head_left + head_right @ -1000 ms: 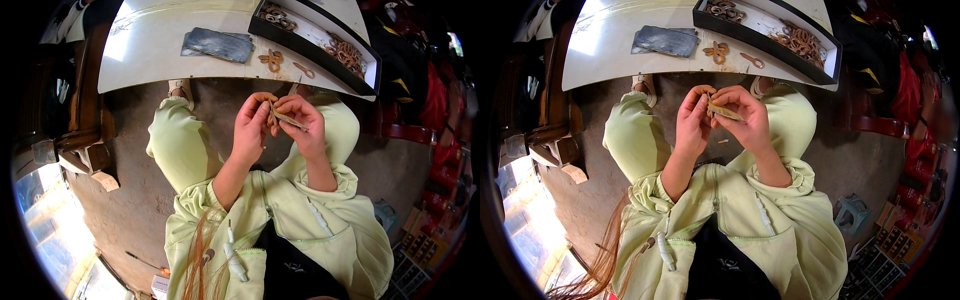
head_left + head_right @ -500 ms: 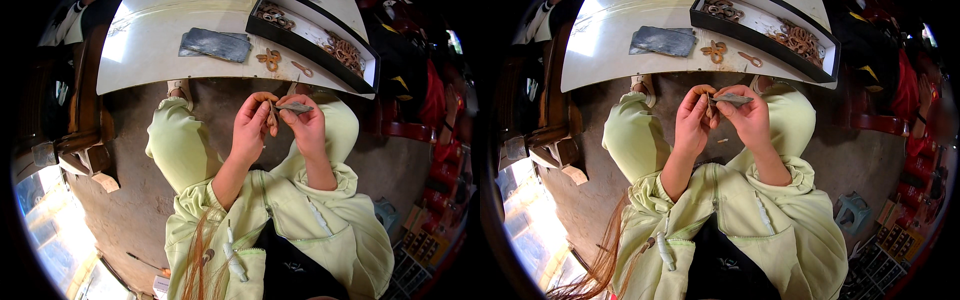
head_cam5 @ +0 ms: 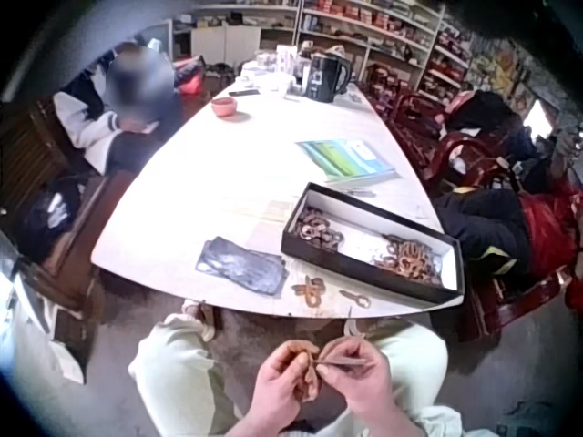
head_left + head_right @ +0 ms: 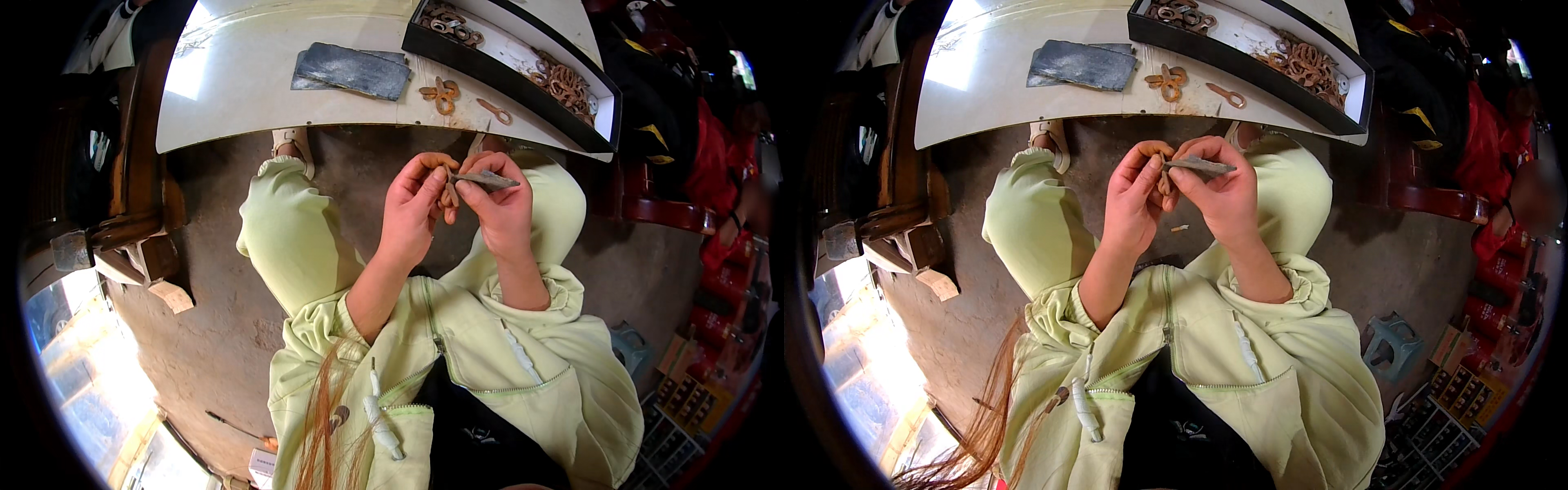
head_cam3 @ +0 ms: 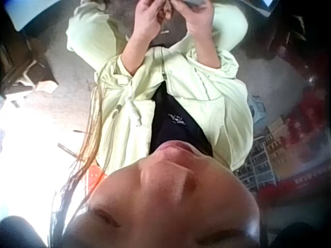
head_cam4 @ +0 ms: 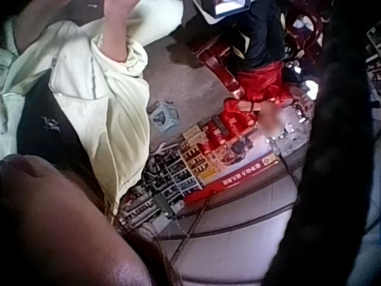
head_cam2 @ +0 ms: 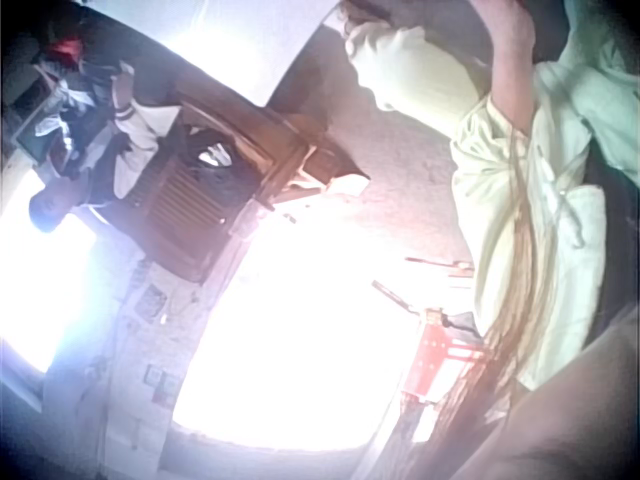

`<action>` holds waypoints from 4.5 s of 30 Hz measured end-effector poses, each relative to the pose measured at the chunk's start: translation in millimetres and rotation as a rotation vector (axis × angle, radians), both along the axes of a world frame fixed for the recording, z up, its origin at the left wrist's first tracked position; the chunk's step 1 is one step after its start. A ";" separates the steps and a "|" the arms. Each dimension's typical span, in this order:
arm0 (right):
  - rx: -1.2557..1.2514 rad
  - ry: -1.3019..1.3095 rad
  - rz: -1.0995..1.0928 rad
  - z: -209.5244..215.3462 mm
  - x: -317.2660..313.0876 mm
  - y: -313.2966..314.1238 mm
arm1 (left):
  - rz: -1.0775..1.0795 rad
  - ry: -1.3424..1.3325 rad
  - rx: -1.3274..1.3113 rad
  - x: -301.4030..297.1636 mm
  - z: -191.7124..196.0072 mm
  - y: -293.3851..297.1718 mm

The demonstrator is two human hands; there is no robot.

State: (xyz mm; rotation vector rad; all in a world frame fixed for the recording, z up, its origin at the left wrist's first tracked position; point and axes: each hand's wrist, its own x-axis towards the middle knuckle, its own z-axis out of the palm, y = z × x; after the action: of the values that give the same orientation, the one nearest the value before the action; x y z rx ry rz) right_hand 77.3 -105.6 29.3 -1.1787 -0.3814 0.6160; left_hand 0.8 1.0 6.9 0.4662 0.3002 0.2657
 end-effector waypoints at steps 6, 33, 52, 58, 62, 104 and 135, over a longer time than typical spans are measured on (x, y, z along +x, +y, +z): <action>-0.024 -0.097 -0.044 -0.3 -0.2 -0.3 | -0.051 0.014 0.041 -0.5 2.6 2.3; -0.110 0.088 0.029 4.2 1.5 -0.7 | 0.002 0.060 0.236 0.4 -0.4 3.0; 0.026 0.044 0.044 5.2 -2.9 3.8 | -0.010 0.018 0.026 2.5 1.6 -1.5; -0.064 0.032 -0.044 -0.7 -4.1 3.2 | -0.014 0.043 0.110 2.6 0.1 0.0; -0.032 0.061 -0.069 0.1 -7.8 5.6 | 0.009 0.051 0.116 3.3 2.7 -1.1; -0.055 0.054 -0.054 -1.9 -7.8 5.7 | 0.010 0.080 0.014 1.3 2.7 -3.6; -0.045 0.041 -0.046 -2.4 -9.4 10.1 | -0.001 0.043 -0.127 0.5 -8.8 -1.9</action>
State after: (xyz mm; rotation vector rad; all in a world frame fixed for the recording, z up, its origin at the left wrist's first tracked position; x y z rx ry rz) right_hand 67.9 -95.5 26.9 -1.2130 -0.3063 0.6100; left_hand 1.3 -0.8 -1.9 0.3469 0.3570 0.2341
